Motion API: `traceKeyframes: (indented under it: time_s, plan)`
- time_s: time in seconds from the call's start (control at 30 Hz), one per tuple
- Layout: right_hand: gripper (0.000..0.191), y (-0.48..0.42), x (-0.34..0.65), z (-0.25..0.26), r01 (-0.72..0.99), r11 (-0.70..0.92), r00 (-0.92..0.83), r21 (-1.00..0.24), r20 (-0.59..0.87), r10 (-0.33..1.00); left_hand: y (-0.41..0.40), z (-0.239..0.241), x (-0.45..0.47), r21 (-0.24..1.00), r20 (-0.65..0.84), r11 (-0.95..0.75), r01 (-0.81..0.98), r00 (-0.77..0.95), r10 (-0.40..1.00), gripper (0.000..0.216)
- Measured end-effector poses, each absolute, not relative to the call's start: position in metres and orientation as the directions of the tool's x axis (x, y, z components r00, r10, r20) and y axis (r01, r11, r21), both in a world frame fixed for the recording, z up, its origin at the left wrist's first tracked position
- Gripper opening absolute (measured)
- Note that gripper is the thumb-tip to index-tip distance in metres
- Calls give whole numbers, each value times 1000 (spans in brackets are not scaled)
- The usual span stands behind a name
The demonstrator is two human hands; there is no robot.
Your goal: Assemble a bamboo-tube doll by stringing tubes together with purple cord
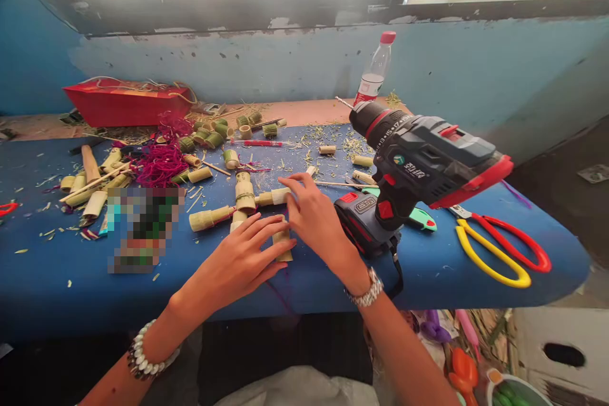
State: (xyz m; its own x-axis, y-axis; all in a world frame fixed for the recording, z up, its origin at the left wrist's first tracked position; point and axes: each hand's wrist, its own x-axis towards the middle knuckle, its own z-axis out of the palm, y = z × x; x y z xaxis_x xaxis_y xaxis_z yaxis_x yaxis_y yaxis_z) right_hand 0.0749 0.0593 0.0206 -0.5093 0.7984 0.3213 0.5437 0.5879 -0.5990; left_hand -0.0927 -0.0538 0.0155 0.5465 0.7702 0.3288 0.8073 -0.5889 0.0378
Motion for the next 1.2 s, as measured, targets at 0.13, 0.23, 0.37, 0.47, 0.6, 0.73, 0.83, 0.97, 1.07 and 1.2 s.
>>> traceKeyframes:
  time_s: [0.13, 0.23, 0.37, 0.47, 0.6, 0.73, 0.83, 0.97, 1.07, 1.2]
  plan:
    - [16, -3, 106, 4, 517, 528, -215, -673, 496, 842, -56, 15, -95, 94, 307, -579, 810, 530, 791, 33]
    - [21, -52, 115, -17, 522, 557, -308, -646, 466, 829, -56, 16, -94, 128, 289, -582, 803, 531, 797, 33]
    - [30, -77, 101, -36, 595, 560, -271, -577, 512, 815, -54, 19, -91, 141, 276, -588, 797, 538, 796, 30]
    - [40, -71, 89, -37, 682, 573, -272, -455, 569, 776, -54, 21, -92, 156, 271, -578, 801, 528, 805, 28]
    - [40, -64, 84, -33, 703, 575, -273, -420, 587, 762, -54, 19, -94, 143, 282, -570, 809, 519, 807, 31]
    - [32, -69, 90, -32, 625, 568, -314, -536, 494, 811, -54, 19, -93, 98, 308, -564, 820, 514, 801, 33]
    - [27, -68, 100, -25, 578, 592, -405, -562, 433, 806, -59, 25, -101, 115, 349, -540, 834, 475, 808, 34]
    - [20, -40, 105, -5, 554, 634, -347, -539, 542, 765, -72, 33, -136, 169, 528, -338, 926, 205, 824, 39]
    - [15, 2, 92, 7, 529, 674, -335, -515, 603, 724, -78, 30, -164, 134, 523, -147, 980, 56, 851, 33]
    - [31, 51, 67, 6, 555, 694, -451, -458, 535, 714, -77, 21, -178, 79, 435, -80, 994, 38, 900, 30]
